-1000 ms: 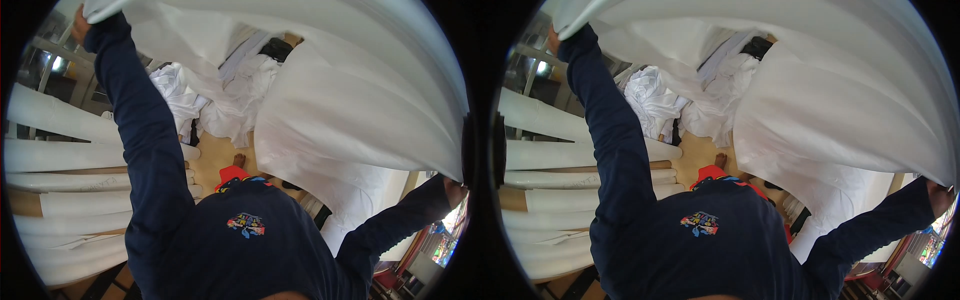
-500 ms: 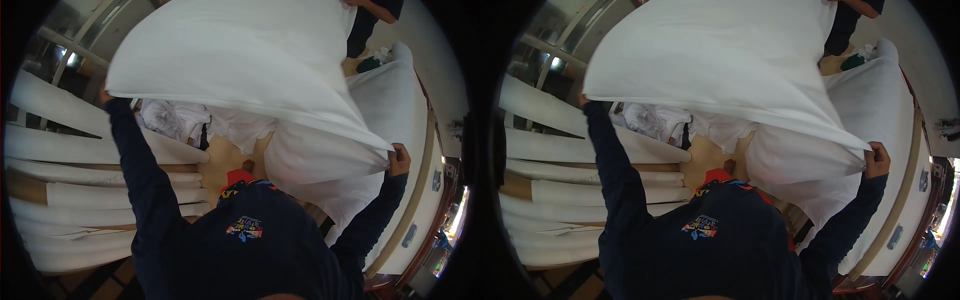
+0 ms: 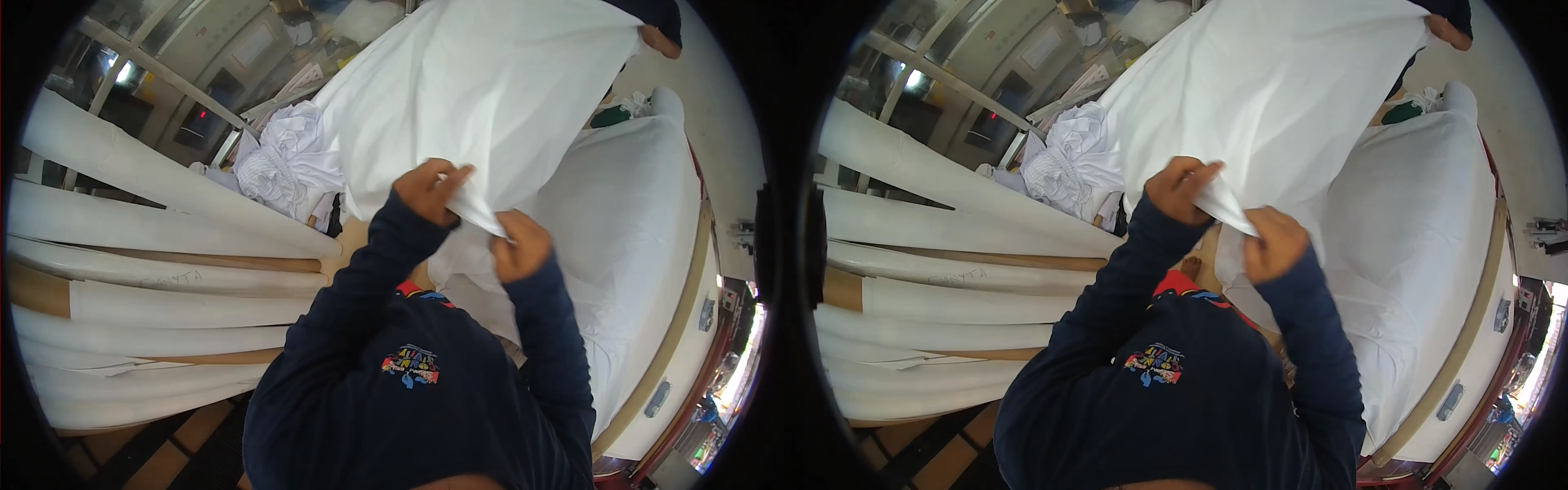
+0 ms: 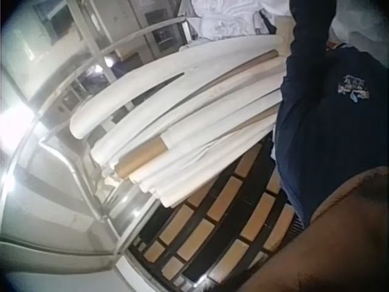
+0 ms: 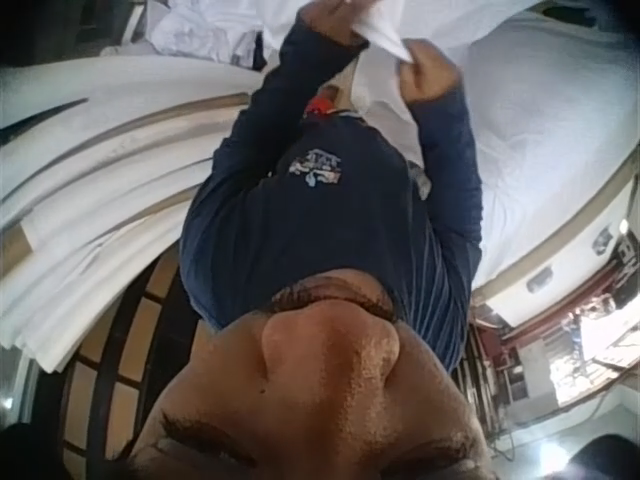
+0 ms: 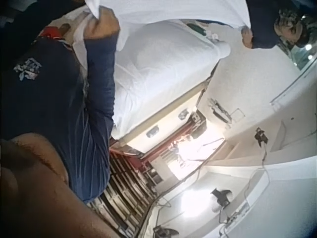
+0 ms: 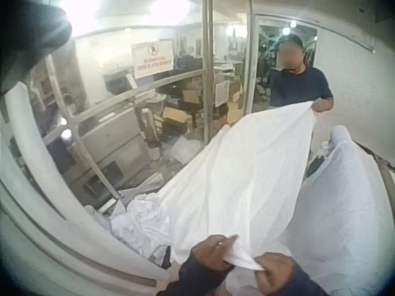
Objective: Operator is feeding fabric into a large format printing machine and managing the output roll.
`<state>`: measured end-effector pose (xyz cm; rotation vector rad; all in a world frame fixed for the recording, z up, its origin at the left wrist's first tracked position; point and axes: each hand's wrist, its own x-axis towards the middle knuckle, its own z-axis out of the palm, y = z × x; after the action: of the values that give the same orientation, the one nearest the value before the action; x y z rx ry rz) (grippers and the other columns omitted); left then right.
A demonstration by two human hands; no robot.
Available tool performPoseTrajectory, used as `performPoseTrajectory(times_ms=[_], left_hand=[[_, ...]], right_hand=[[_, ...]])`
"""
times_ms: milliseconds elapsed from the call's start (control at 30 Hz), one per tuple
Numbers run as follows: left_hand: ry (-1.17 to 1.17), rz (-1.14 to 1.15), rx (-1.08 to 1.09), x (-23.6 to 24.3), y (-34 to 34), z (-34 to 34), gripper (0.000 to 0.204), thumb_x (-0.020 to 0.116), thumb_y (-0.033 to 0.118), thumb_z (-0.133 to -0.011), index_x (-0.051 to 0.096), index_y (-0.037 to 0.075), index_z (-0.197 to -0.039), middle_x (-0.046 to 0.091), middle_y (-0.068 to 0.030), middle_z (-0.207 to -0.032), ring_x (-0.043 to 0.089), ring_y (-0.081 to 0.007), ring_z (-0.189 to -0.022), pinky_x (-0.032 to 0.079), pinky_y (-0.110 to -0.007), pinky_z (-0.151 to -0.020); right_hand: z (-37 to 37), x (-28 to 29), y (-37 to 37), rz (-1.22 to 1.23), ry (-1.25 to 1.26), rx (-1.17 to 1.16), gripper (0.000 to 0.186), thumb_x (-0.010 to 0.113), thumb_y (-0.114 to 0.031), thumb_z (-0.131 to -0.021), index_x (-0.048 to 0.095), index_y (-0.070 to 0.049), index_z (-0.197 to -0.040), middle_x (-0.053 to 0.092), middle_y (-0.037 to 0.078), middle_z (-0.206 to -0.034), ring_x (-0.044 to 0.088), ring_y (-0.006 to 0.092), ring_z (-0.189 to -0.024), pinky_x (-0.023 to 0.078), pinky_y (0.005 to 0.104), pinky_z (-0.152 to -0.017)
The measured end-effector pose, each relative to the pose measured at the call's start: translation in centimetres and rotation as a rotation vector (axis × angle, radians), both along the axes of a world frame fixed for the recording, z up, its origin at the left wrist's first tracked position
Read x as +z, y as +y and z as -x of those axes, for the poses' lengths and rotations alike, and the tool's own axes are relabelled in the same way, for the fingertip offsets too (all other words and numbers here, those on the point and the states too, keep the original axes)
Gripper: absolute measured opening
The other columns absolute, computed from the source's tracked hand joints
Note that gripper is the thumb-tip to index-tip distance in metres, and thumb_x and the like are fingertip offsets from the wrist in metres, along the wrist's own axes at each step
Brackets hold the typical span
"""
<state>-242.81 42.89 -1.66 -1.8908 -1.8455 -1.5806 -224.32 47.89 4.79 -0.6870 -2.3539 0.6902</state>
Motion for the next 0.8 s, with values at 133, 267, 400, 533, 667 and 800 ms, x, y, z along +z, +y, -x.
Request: performPoseTrajectory(times_ms=[133, 267, 400, 533, 667, 800], left_hand=[[-0.062, 0.031, 0.383, -9.1, 1.7, 4.4, 0.043, 0.069, 0.013, -0.072, 0.065, 0.010, -0.115, 0.063, -0.0104, -0.099, 0.064, -0.0277, -0.074, 0.053, -0.037, -0.067], [-0.001, 0.113, 0.511, -19.0, 5.6, 10.3, 0.039, 0.068, 0.013, -0.079, 0.064, 0.006, -0.117, 0.066, -0.0140, -0.101, 0.065, -0.0283, -0.081, 0.053, -0.036, -0.075], [-0.908, -0.272, 0.251, -21.6, 10.9, 17.8, 0.038, 0.061, 0.025, -0.089, 0.059, 0.006, -0.123, 0.066, -0.0094, -0.101, 0.065, -0.0231, -0.084, 0.054, -0.037, -0.078], [0.015, -0.269, 0.334, 1.3, 11.2, 18.2, 0.056, 0.049, 0.038, -0.098, 0.040, 0.002, -0.140, 0.063, -0.0122, -0.107, 0.062, -0.0232, -0.095, 0.053, -0.035, -0.083], [0.142, -0.676, -0.001, 21.3, 5.8, 6.2, 0.052, 0.061, 0.037, -0.091, 0.054, 0.004, -0.130, 0.059, -0.0151, -0.125, 0.063, -0.0282, -0.097, 0.041, -0.034, -0.104], [0.478, -0.833, 0.043, 18.5, 9.3, 0.5, 0.036, 0.068, 0.017, -0.067, 0.074, 0.016, -0.103, 0.059, -0.0033, -0.081, 0.057, -0.0223, -0.066, 0.049, -0.036, -0.059]], right_hand=[[-7.9, 7.6, -0.3, -0.352, 0.028, -0.298, 0.029, 0.050, -0.004, -0.070, 0.066, 0.003, -0.092, 0.066, 0.019, -0.086, 0.062, 0.0345, -0.079, 0.048, 0.0428, -0.080], [-18.7, 15.9, 2.5, -1.207, -0.155, -0.609, 0.018, 0.074, -0.006, -0.078, 0.065, 0.005, -0.090, 0.064, 0.015, -0.092, 0.065, 0.0257, -0.078, 0.058, 0.0350, -0.071], [-23.5, 15.6, 4.5, -0.755, 0.050, -1.027, 0.021, 0.067, 0.002, -0.076, 0.065, 0.002, -0.097, 0.063, 0.011, -0.096, 0.064, 0.0255, -0.091, 0.052, 0.0335, -0.087], [-16.1, 13.7, 3.5, -0.432, -0.288, -0.673, 0.075, 0.052, 0.001, -0.073, 0.036, -0.007, -0.145, 0.040, 0.013, -0.148, 0.044, 0.0291, -0.131, 0.038, 0.0429, -0.105], [-3.0, 11.6, 1.6, -0.280, 0.008, -0.199, 0.106, 0.086, -0.035, -0.065, 0.028, -0.003, -0.149, 0.040, 0.017, -0.148, 0.048, 0.0343, -0.128, 0.043, 0.0447, -0.099], [2.7, 9.5, 5.4, -0.262, 0.310, -0.106, 0.053, 0.072, -0.015, -0.075, 0.055, 0.001, -0.123, 0.064, 0.017, -0.109, 0.065, 0.0298, -0.096, 0.050, 0.0330, -0.082]])
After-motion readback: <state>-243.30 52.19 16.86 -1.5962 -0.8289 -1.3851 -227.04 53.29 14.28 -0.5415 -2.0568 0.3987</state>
